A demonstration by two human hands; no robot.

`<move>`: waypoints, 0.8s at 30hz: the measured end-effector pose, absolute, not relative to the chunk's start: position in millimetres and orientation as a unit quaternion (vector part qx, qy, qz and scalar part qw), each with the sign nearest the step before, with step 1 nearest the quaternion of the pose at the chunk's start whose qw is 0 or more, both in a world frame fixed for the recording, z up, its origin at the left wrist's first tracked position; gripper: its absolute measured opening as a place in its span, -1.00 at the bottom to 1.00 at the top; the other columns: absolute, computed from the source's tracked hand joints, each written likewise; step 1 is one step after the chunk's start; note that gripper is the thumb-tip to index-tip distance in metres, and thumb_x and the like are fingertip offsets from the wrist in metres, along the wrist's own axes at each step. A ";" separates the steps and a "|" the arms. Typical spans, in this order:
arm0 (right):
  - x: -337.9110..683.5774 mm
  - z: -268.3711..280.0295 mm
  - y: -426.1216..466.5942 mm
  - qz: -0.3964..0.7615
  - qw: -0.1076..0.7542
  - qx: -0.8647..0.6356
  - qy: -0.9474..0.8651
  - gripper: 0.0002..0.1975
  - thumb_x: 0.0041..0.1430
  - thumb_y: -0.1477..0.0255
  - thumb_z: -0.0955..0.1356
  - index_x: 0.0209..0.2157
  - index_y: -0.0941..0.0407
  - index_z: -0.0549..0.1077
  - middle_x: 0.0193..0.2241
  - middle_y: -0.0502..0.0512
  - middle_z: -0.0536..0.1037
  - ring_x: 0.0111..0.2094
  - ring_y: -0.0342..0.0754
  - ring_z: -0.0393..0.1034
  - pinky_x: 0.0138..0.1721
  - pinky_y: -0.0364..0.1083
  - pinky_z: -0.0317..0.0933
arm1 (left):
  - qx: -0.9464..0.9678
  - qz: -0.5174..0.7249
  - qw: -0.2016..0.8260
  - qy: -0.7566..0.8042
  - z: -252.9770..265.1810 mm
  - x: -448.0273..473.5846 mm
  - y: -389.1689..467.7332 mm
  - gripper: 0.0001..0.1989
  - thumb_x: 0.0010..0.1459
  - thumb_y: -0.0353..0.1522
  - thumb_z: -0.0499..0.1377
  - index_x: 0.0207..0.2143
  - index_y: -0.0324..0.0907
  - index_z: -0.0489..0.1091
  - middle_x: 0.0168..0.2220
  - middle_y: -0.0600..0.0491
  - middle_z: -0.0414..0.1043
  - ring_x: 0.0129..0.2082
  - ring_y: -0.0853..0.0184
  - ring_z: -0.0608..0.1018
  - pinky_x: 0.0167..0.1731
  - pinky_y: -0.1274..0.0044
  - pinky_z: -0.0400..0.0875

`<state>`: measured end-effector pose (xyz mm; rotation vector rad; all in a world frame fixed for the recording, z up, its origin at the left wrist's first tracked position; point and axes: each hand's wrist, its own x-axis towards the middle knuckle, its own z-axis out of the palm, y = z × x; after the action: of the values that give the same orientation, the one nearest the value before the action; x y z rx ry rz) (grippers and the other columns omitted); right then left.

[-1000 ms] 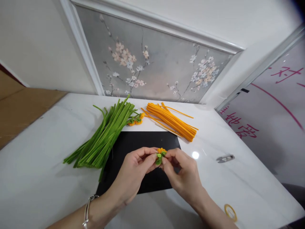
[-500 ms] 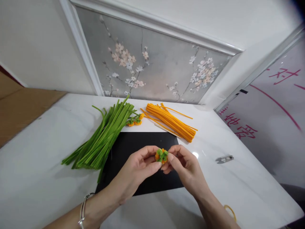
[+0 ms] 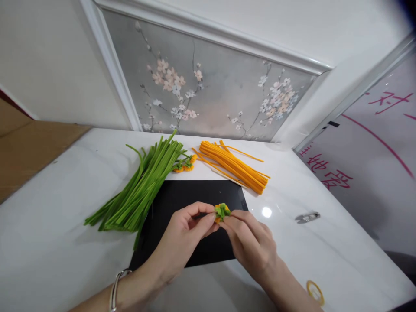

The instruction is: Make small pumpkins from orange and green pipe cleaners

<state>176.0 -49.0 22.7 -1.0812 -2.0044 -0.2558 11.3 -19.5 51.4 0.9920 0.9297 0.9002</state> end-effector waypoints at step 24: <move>173.7 37.9 -41.8 0.063 0.495 -0.441 -0.746 -0.83 0.17 0.57 0.35 -0.20 0.08 0.46 -0.29 0.11 0.53 -0.30 -0.09 0.48 -0.28 -0.13 0.44 | 0.453 0.440 0.680 0.372 44.5 11.0 -18.3 -0.83 0.11 -0.38 0.26 -0.21 -0.17 0.43 -0.19 0.04 0.51 -0.14 0.31 0.53 -0.07 0.51 0.42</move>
<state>173.7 -41.8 37.9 -1.0678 -1.8092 0.1531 11.0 -18.3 44.5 1.0169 0.8353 0.9884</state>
